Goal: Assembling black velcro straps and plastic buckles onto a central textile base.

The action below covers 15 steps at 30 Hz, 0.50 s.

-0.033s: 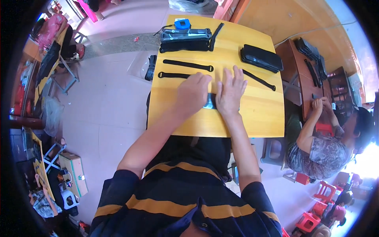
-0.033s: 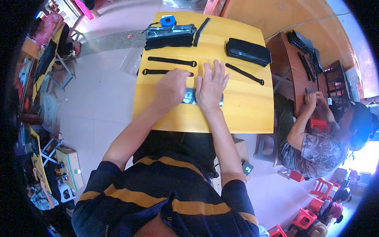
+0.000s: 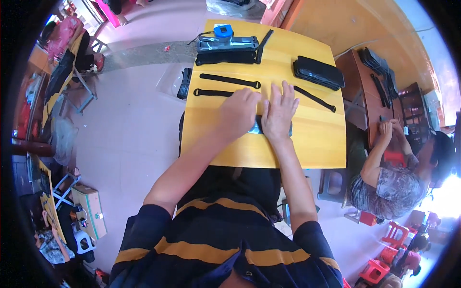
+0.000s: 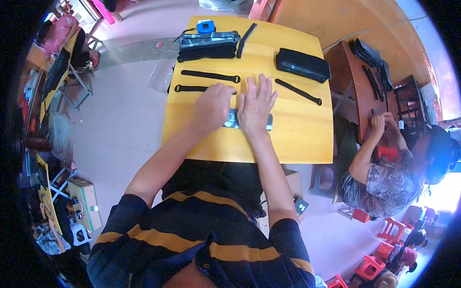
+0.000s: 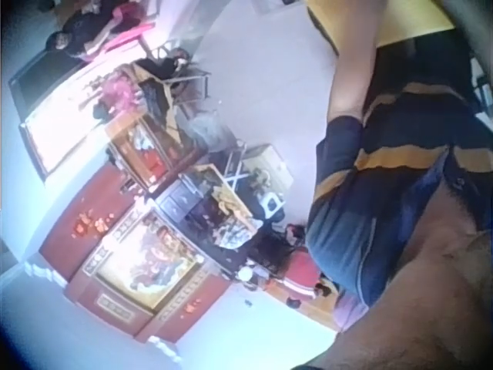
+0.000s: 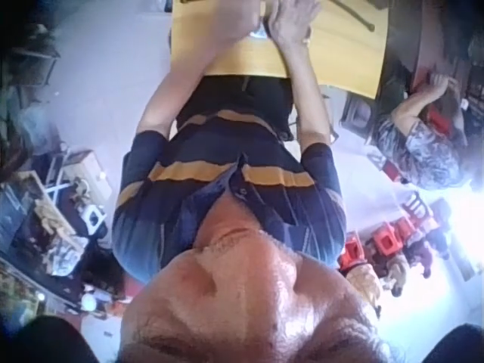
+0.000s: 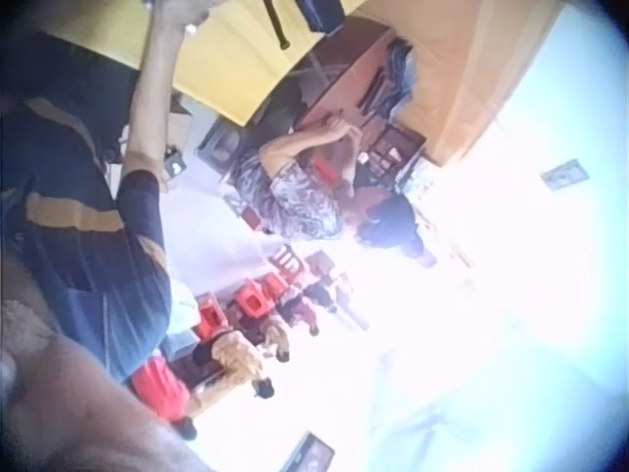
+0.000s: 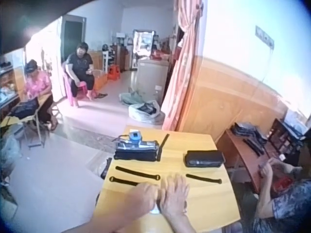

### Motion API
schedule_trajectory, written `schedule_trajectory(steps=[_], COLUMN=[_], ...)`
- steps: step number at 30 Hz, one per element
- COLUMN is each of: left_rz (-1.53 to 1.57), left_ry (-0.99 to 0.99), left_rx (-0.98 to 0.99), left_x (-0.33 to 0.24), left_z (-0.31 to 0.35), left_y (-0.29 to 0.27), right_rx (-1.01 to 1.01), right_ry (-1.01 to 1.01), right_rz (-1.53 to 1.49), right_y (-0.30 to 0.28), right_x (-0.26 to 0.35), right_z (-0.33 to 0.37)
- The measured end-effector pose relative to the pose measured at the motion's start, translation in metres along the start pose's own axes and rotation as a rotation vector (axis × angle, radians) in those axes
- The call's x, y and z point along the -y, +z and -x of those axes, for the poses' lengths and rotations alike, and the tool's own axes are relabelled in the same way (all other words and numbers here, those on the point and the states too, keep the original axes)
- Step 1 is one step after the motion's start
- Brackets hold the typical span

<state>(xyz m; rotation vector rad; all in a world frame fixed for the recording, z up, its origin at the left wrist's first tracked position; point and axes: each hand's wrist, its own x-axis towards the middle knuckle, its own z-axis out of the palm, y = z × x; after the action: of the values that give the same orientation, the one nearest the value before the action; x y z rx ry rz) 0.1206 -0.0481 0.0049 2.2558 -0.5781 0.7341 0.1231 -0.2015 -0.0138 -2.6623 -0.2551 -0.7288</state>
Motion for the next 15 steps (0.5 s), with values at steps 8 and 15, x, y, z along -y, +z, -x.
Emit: schedule_trajectory(steps=[8,15], left_rz=[-0.248,-0.295], left_ry=[0.169,0.245], left_rx=[0.16,0.137], left_x=[0.023,0.018], left_z=[0.011,0.011], left_y=[0.022,0.033], right_rx=[0.103,0.168], right_ry=[0.007,-0.007], right_rz=[0.012,0.151], right_y=[0.027,0.01], right_x=[-0.008,-0.041], right_z=[0.005,0.008])
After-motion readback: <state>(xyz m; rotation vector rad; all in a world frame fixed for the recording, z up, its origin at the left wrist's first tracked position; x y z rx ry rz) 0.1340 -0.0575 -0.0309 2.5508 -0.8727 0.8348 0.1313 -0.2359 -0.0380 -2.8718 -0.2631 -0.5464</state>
